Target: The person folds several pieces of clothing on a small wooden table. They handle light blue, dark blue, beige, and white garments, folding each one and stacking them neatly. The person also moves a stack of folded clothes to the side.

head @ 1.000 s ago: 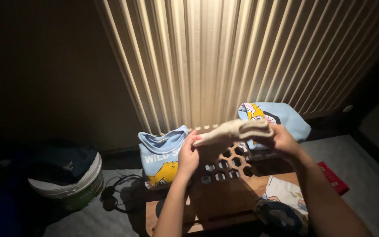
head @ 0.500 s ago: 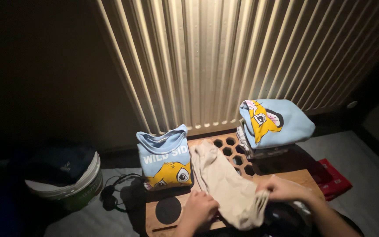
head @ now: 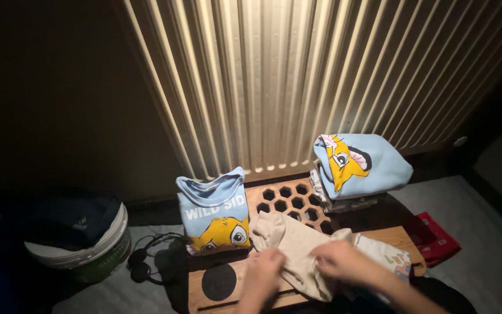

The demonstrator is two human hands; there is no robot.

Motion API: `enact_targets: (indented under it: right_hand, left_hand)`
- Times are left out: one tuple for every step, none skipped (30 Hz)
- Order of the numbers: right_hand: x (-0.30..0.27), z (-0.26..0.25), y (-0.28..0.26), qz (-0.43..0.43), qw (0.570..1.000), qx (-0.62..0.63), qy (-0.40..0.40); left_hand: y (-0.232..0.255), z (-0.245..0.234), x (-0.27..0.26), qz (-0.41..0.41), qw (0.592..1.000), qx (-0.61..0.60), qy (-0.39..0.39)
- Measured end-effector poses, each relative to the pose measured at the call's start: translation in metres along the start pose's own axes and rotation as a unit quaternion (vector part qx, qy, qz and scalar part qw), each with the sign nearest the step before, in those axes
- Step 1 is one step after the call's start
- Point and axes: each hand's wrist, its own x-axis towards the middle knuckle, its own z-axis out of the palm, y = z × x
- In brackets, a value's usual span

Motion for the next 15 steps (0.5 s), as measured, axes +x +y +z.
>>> enact_targets:
  right_hand:
    - [-0.006, 0.006, -0.003, -0.082, 0.994, -0.061, 0.036]
    - [-0.011, 0.012, -0.007, -0.163, 0.977, -0.122, 0.069]
    - [-0.011, 0.013, -0.009, -0.242, 0.948, -0.182, 0.101]
    - [-0.009, 0.013, -0.010, -0.195, 0.961, -0.172, 0.097]
    - [-0.006, 0.011, -0.012, -0.147, 0.971, -0.161, 0.095]
    - [-0.003, 0.007, -0.012, -0.098, 0.979, -0.152, 0.090]
    - [-0.002, 0.004, -0.011, -0.075, 0.986, -0.137, 0.059]
    - [-0.001, 0.001, -0.010, -0.054, 0.991, -0.124, 0.025]
    - [-0.002, 0.000, -0.010, -0.032, 0.993, -0.110, -0.008]
    - [0.001, 0.000, -0.009, -0.014, 0.988, -0.149, -0.038]
    - [0.000, 0.003, -0.010, 0.004, 0.980, -0.187, -0.067]
    - [0.000, 0.006, -0.009, 0.021, 0.969, -0.225, -0.095]
    - [0.001, 0.007, -0.007, 0.016, 0.965, -0.235, -0.113]
    - [0.001, 0.007, -0.005, 0.010, 0.961, -0.245, -0.130]
    - [0.002, 0.006, -0.002, 0.005, 0.956, -0.254, -0.148]
  left_hand:
    - [-0.005, -0.007, -0.002, -0.004, 0.999, 0.037, 0.034]
    - [-0.008, -0.011, -0.002, -0.009, 0.995, 0.073, 0.067]
    - [-0.009, -0.011, -0.002, -0.019, 0.996, 0.059, 0.059]
    - [-0.010, -0.013, -0.004, -0.027, 0.997, 0.047, 0.050]
    - [-0.012, -0.014, -0.005, -0.036, 0.998, 0.034, 0.041]
    - [-0.013, -0.013, -0.006, -0.045, 0.998, 0.033, 0.036]
    - [-0.014, -0.012, -0.006, -0.053, 0.998, 0.033, 0.032]
    - [-0.016, -0.009, -0.006, -0.063, 0.997, 0.032, 0.028]
    - [-0.017, -0.008, -0.006, -0.064, 0.997, 0.030, 0.033]
    - [-0.020, -0.008, -0.006, -0.064, 0.997, 0.029, 0.038]
    - [-0.023, -0.008, -0.006, -0.065, 0.997, 0.029, 0.044]
    - [-0.025, -0.007, -0.005, -0.058, 0.996, 0.047, 0.041]
    - [-0.027, -0.007, -0.005, -0.051, 0.996, 0.064, 0.038]
    - [-0.027, -0.005, -0.006, -0.043, 0.995, 0.082, 0.034]
    - [-0.028, -0.002, -0.007, -0.023, 0.994, 0.097, 0.038]
